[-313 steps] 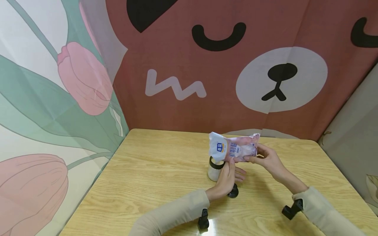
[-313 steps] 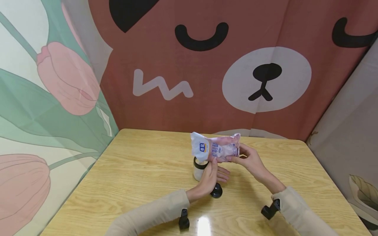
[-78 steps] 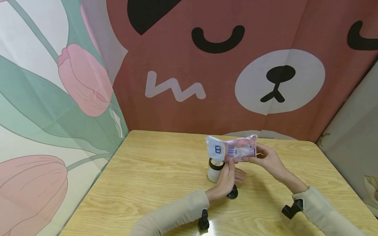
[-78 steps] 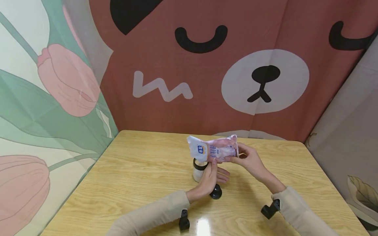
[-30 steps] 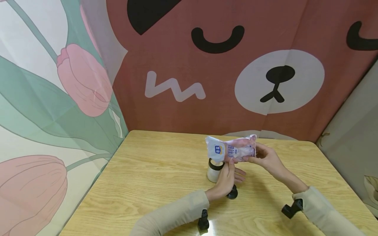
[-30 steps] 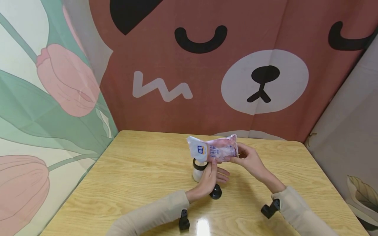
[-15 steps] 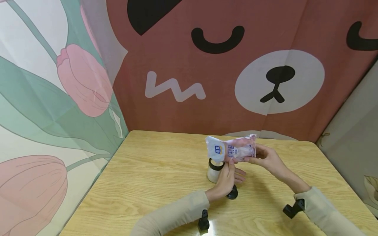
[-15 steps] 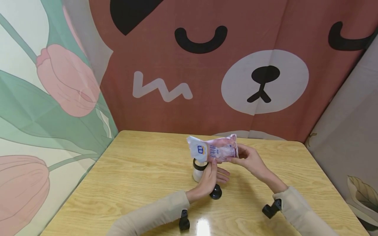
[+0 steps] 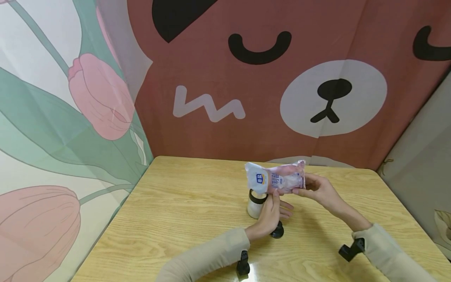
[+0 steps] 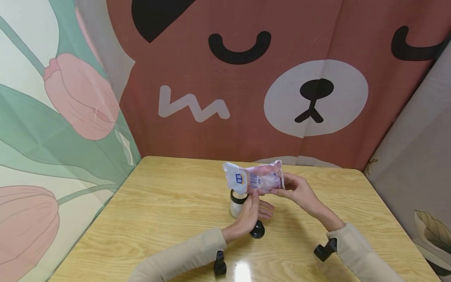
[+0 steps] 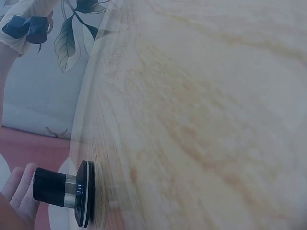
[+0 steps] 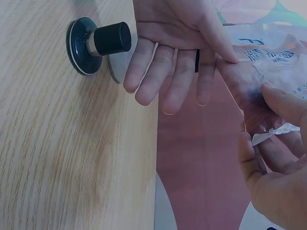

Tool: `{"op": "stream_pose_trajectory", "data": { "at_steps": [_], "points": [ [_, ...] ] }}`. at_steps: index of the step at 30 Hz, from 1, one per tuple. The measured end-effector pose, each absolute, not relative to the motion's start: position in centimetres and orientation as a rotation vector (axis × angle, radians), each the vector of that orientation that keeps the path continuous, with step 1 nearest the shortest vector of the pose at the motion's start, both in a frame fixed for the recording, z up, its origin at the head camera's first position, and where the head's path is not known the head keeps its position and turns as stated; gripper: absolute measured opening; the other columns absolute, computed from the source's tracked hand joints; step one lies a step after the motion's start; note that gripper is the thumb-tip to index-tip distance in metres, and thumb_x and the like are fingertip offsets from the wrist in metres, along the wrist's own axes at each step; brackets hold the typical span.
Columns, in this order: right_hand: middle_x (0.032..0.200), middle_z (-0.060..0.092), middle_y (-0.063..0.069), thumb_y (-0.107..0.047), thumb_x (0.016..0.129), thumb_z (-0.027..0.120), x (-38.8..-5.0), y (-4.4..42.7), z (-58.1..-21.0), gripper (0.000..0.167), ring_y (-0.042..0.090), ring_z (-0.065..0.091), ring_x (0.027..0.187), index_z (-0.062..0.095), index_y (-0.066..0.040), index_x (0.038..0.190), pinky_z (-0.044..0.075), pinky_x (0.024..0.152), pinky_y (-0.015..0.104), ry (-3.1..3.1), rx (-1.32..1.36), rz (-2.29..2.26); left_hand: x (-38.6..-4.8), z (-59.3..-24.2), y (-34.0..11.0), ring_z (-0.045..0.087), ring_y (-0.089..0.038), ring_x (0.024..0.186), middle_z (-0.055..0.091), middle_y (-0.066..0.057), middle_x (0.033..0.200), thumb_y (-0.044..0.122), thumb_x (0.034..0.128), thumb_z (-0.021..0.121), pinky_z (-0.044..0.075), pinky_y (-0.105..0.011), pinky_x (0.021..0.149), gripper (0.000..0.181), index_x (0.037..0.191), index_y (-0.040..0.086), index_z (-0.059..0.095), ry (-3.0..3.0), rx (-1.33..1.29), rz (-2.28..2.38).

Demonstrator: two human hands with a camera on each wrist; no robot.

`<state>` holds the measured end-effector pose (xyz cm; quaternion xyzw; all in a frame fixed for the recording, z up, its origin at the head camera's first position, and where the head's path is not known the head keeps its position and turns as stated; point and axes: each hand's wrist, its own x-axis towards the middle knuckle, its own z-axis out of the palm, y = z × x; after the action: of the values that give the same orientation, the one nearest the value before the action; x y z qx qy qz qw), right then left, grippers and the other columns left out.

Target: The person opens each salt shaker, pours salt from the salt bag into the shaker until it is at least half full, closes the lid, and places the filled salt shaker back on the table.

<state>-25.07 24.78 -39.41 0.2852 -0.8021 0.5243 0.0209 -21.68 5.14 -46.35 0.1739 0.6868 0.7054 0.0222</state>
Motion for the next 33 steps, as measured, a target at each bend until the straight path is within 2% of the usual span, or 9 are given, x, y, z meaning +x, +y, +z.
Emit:
{"op": "stream_pose_trajectory", "data": {
  "at_steps": [6,11,20,24,33],
  "points": [
    [0.110,0.069,0.005,-0.006,0.093,0.070,-25.03,24.78,-39.31,0.044,0.016,0.066,0.091,0.056,0.004,0.133,0.057,0.074,0.029,-2.489,0.883,1.655,-21.63,-46.30,5.17,0.072,-0.032,0.082,0.070,-0.017,0.097,0.040,0.1100,0.013,0.060,-0.034,0.070,0.049,0.127,0.003,0.040,2.127,0.523,2.185],
    [0.112,0.069,0.006,-0.007,0.094,0.069,-24.99,24.69,-39.19,0.044,0.016,0.066,0.092,0.055,0.005,0.134,0.057,0.075,0.029,-2.490,0.875,1.684,-21.67,-46.27,5.12,0.072,-0.033,0.083,0.070,-0.017,0.098,0.040,0.1100,0.013,0.060,-0.033,0.070,0.046,0.126,0.006,0.040,2.114,0.522,2.187],
    [0.114,0.068,0.012,-0.007,0.094,0.069,-24.94,24.59,-39.16,0.043,0.016,0.067,0.093,0.056,0.003,0.134,0.057,0.076,0.029,-2.489,0.874,1.696,-21.69,-46.26,5.07,0.072,-0.029,0.082,0.071,-0.015,0.099,0.040,0.1100,0.012,0.059,-0.030,0.070,0.051,0.129,0.001,0.040,2.125,0.527,2.170],
    [0.115,0.067,0.014,-0.008,0.094,0.069,-24.92,24.55,-39.11,0.044,0.016,0.067,0.095,0.055,0.003,0.135,0.058,0.077,0.031,-2.494,0.870,1.695,-21.66,-46.28,5.08,0.072,-0.032,0.082,0.071,-0.016,0.099,0.040,0.1100,0.012,0.060,-0.032,0.070,0.048,0.128,0.005,0.040,2.125,0.523,2.174],
    [0.114,0.067,0.015,-0.009,0.095,0.068,-24.83,24.43,-38.93,0.042,0.016,0.067,0.094,0.057,0.003,0.134,0.058,0.077,0.034,-2.505,0.858,1.669,-21.80,-46.49,5.15,0.071,-0.037,0.083,0.070,-0.020,0.098,0.037,0.1103,0.012,0.060,-0.032,0.069,0.052,0.128,-0.004,0.039,2.117,0.543,2.194]
  ]
}}
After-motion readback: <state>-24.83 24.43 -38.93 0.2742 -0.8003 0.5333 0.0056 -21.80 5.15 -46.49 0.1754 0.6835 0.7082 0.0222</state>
